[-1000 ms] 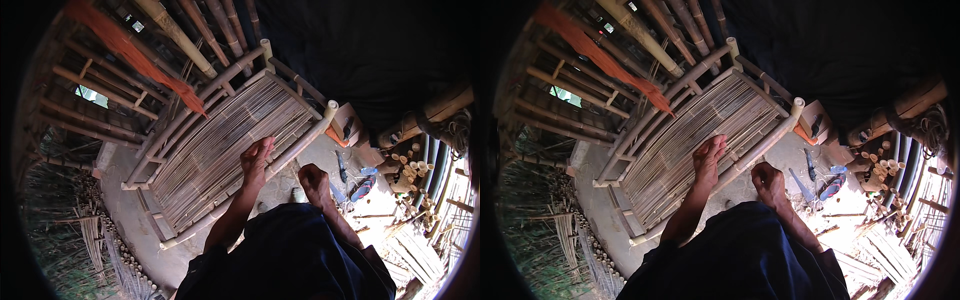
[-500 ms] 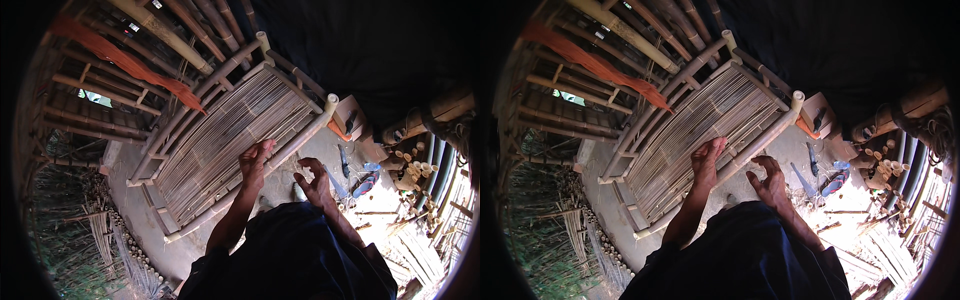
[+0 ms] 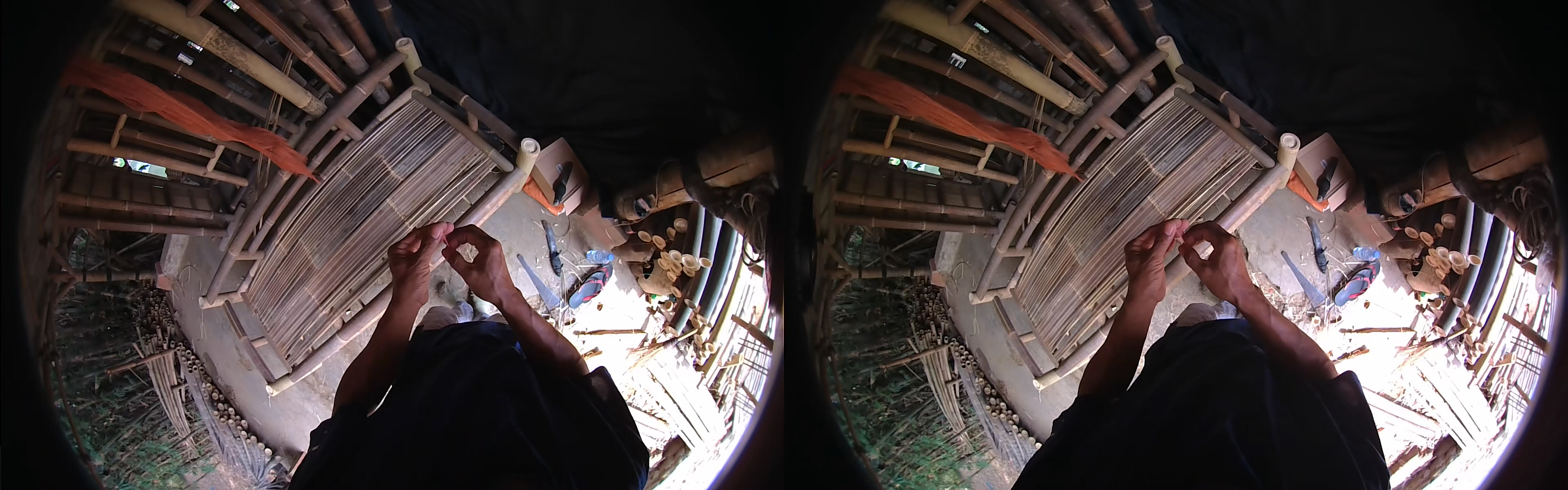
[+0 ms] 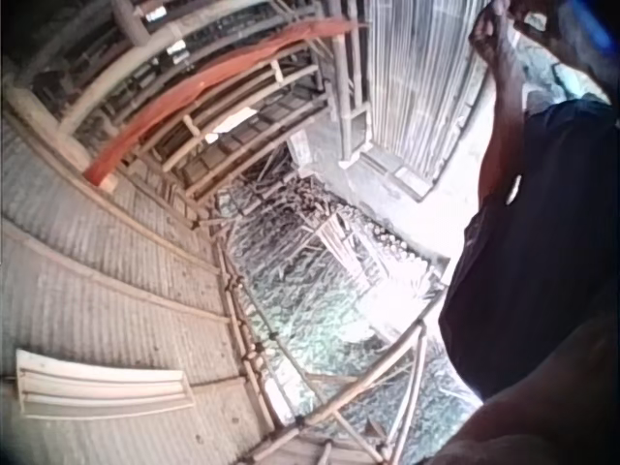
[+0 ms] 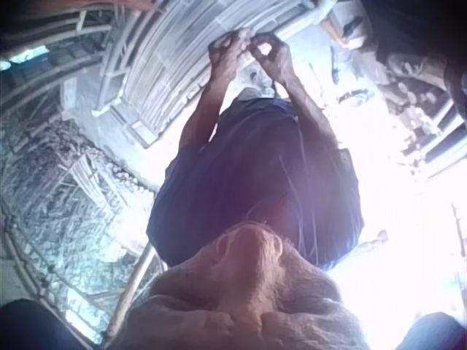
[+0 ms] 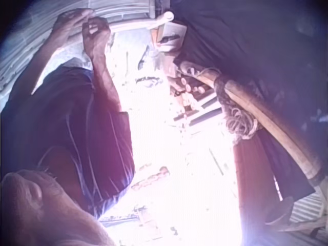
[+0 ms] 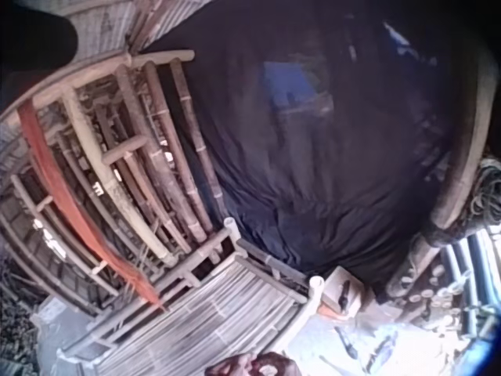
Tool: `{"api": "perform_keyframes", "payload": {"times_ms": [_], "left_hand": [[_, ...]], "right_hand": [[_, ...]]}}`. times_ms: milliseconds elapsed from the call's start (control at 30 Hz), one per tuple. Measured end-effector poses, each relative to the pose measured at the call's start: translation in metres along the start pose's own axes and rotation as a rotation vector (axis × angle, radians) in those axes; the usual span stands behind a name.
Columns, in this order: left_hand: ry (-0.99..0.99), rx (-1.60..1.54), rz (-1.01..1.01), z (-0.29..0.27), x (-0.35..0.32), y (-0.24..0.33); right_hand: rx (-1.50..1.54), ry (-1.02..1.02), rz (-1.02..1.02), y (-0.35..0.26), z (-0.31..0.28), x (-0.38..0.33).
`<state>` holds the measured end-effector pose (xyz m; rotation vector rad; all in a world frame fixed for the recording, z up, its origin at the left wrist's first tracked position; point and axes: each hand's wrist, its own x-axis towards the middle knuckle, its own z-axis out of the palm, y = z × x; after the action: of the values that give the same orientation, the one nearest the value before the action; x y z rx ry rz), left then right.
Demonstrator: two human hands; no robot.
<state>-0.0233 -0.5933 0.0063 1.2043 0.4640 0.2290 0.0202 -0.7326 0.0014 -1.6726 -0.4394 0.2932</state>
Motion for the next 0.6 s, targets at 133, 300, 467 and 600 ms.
{"api": "perform_keyframes", "payload": {"times_ms": [133, 300, 467, 600], "left_hand": [[-0.024, -0.042, 0.039, -0.006, 0.013, 0.002], [-0.026, -0.04, 0.081, -0.017, 0.026, 0.005], [-0.072, -0.07, 0.059, -0.033, 0.034, 0.01], [-0.121, -0.039, 0.018, -0.04, 0.037, 0.011]], "right_hand": [[-0.024, -0.013, -0.015, 0.004, 0.008, 0.005], [0.03, -0.005, 0.012, 0.009, 0.021, 0.013], [0.193, 0.013, 0.149, 0.01, 0.037, 0.017], [0.295, -0.014, 0.218, 0.008, 0.042, 0.021]]}}
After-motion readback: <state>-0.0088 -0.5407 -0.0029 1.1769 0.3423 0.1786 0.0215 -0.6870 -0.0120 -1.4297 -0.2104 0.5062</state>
